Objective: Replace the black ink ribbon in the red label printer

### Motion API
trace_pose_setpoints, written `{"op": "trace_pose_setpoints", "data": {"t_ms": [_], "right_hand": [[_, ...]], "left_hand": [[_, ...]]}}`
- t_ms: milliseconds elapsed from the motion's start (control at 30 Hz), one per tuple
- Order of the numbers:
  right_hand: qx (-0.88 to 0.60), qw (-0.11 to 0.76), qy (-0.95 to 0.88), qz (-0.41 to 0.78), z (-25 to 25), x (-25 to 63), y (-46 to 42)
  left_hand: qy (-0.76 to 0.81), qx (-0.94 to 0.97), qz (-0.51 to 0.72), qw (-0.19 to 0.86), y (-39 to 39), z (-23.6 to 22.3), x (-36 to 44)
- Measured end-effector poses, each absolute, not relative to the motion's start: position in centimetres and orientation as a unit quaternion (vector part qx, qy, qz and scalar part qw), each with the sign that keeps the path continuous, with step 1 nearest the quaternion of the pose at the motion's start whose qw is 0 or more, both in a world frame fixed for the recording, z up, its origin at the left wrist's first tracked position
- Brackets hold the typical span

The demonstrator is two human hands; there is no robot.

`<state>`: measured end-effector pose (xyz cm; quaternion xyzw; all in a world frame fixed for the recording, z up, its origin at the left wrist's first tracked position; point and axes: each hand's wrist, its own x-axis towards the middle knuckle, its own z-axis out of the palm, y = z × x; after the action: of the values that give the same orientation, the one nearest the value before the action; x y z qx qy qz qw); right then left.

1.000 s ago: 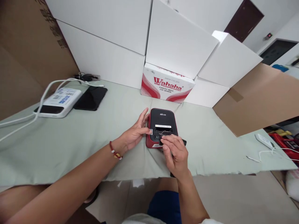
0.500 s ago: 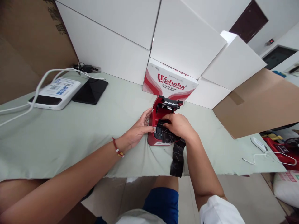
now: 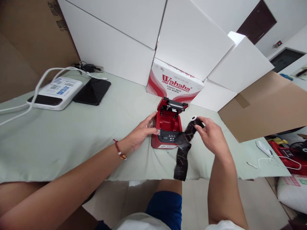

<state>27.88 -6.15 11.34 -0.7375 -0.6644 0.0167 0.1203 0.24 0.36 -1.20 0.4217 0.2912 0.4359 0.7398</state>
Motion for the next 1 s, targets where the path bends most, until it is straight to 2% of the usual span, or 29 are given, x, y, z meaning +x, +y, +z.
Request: {"op": "trace_pose_setpoints", "data": {"t_ms": [133,200,367,500,567,667,833,900,1000], "right_hand": [[-0.791,-0.031,-0.611,0.012,8.4,32.8,-5.8],[-0.786,-0.050,-0.616,0.032,6.6,33.2,-5.5],[-0.738,0.025,-0.670,0.075,3.8,30.0,-6.5],[-0.694,-0.004,-0.704,0.150,3.5,28.1,-7.6],[-0.691,-0.004,-0.704,0.164,4.7,28.2,-8.0],[-0.669,0.051,-0.714,0.200,8.6,29.1,-8.6],[-0.652,0.130,-0.740,0.102,14.8,26.9,-7.3],[-0.621,0.119,-0.765,0.125,14.9,24.2,-5.7],[-0.612,0.042,-0.780,0.125,13.1,20.4,-2.8]], "left_hand": [[0.303,0.432,0.433,0.731,0.5,-1.4,0.2],[0.308,0.431,0.428,0.732,0.5,-1.2,0.2],[0.311,0.428,0.427,0.733,0.2,-0.6,0.1],[0.316,0.426,0.427,0.732,0.1,-0.5,0.1],[0.315,0.435,0.431,0.725,0.2,-0.7,0.1],[0.313,0.448,0.434,0.716,0.3,-1.0,0.1],[0.305,0.467,0.441,0.703,0.3,-1.5,0.1],[0.307,0.465,0.438,0.705,0.2,-1.3,0.1],[0.322,0.447,0.430,0.715,0.0,-0.6,0.0]]}}
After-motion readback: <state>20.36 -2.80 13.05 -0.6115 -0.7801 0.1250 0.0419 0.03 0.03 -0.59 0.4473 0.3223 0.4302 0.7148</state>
